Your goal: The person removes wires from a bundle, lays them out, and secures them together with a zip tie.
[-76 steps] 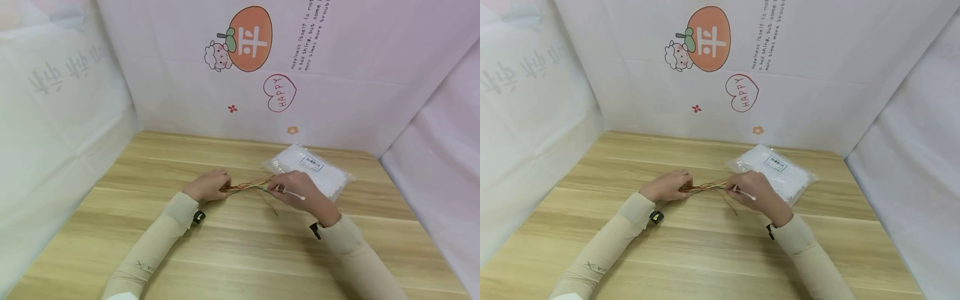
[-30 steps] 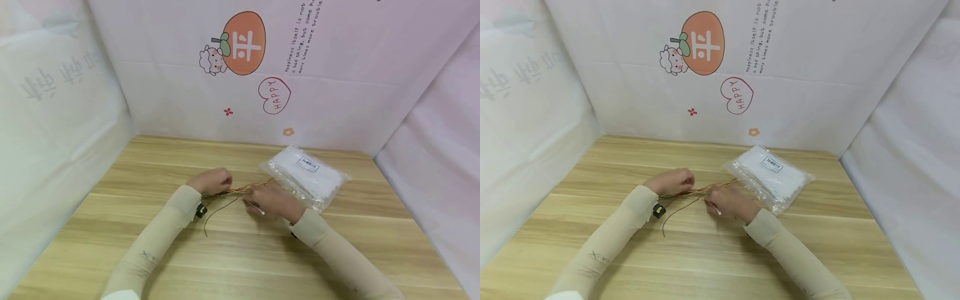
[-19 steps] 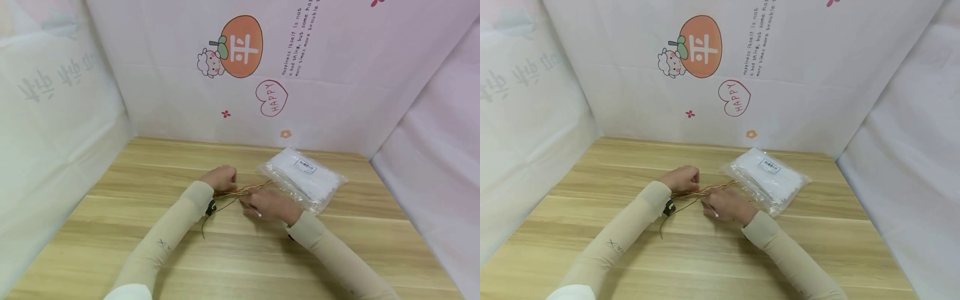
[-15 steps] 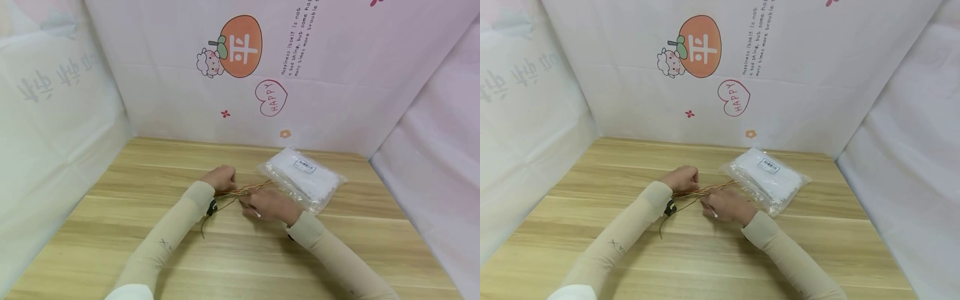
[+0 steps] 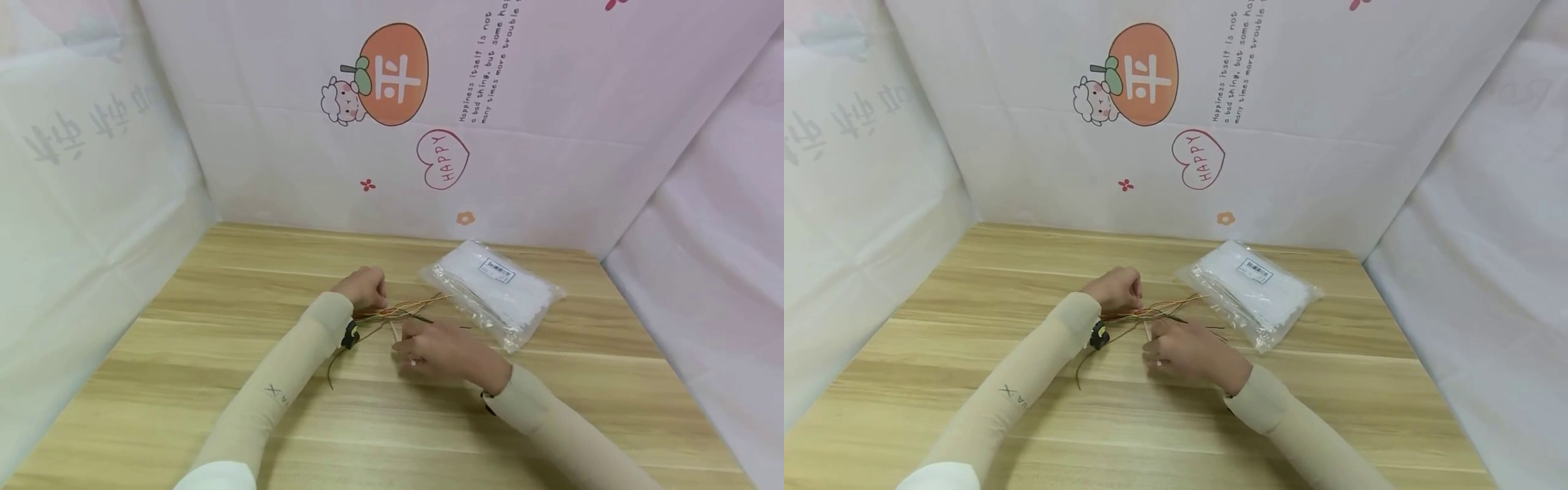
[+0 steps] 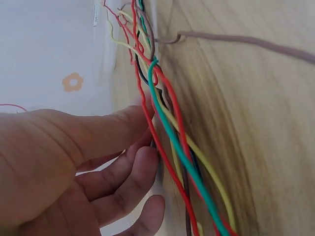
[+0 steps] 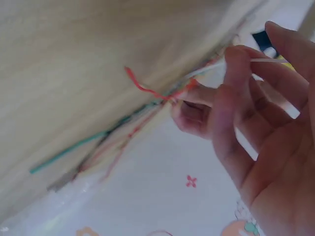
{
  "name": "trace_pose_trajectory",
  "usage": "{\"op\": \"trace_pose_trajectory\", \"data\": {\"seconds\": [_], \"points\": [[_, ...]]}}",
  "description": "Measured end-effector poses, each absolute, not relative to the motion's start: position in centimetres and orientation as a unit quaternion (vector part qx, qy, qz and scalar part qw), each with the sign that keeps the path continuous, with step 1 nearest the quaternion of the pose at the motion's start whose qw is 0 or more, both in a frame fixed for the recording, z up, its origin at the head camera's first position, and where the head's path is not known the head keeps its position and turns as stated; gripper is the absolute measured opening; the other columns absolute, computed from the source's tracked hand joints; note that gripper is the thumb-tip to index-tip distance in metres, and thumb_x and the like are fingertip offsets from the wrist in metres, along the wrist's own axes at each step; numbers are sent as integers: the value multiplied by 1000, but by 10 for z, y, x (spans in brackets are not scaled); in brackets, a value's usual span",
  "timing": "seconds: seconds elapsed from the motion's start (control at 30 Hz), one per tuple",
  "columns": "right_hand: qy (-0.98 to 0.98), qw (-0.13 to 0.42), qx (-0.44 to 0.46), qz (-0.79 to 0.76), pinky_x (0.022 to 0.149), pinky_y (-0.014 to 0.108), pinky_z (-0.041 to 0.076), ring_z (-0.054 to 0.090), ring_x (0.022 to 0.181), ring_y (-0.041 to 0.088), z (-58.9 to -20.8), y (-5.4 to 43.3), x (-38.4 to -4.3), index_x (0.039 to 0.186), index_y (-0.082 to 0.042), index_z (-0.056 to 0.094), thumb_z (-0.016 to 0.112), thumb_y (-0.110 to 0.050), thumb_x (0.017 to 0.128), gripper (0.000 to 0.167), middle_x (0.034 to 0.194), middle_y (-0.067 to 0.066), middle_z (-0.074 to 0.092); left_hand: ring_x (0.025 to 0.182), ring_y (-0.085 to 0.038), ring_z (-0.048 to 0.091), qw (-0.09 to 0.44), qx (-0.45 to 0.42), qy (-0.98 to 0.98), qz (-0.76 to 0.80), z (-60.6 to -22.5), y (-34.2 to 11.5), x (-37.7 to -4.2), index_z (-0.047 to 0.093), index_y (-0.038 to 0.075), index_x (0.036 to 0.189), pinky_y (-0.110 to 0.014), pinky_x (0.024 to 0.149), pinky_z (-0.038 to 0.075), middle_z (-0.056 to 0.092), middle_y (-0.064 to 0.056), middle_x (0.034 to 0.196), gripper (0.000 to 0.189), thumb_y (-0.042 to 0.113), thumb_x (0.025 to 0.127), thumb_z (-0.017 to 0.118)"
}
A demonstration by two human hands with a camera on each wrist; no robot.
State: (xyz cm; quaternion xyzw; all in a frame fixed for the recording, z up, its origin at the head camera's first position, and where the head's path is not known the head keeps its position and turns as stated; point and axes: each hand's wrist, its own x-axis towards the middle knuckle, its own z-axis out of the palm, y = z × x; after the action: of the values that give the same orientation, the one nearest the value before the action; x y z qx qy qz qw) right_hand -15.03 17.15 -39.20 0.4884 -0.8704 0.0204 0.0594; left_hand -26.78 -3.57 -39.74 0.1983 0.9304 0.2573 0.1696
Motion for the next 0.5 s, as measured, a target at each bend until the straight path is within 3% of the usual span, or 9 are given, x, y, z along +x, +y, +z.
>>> {"op": "trace_pose_trajectory", "data": {"seconds": [0.1,0.27,0.37,0.5], "points": [[-863,74,496,57,58,14,43,59,71,3,-383,174,-149,103,-19,81,78,-24,97,9,97,-1,69,85,-18,60,168,201,929,260,-397,-34,-270,65,7,97,-31,77,51,69,-3,98,15,10,95,79],[-873,52,469,121,74,20,57,70,83,7,-374,171,-161,107,-15,83,76,-18,98,11,105,1,75,88,-19,62,163,208,918,296,-399,-33,-272,67,3,103,-32,81,53,71,-6,103,10,1,95,72],[-893,31,416,171,75,20,58,71,86,11,-376,165,-175,109,-10,82,75,-15,99,14,102,3,77,90,-20,64,145,211,908,331,-403,-35,-271,65,2,107,-33,84,55,71,-8,104,12,-1,95,67],[-913,10,321,252,71,18,57,74,82,15,-379,155,-195,118,-4,78,75,-11,98,22,95,6,80,93,-21,66,113,216,894,375,-407,-36,-269,65,5,105,-33,84,57,70,-9,103,9,7,98,70]]}}
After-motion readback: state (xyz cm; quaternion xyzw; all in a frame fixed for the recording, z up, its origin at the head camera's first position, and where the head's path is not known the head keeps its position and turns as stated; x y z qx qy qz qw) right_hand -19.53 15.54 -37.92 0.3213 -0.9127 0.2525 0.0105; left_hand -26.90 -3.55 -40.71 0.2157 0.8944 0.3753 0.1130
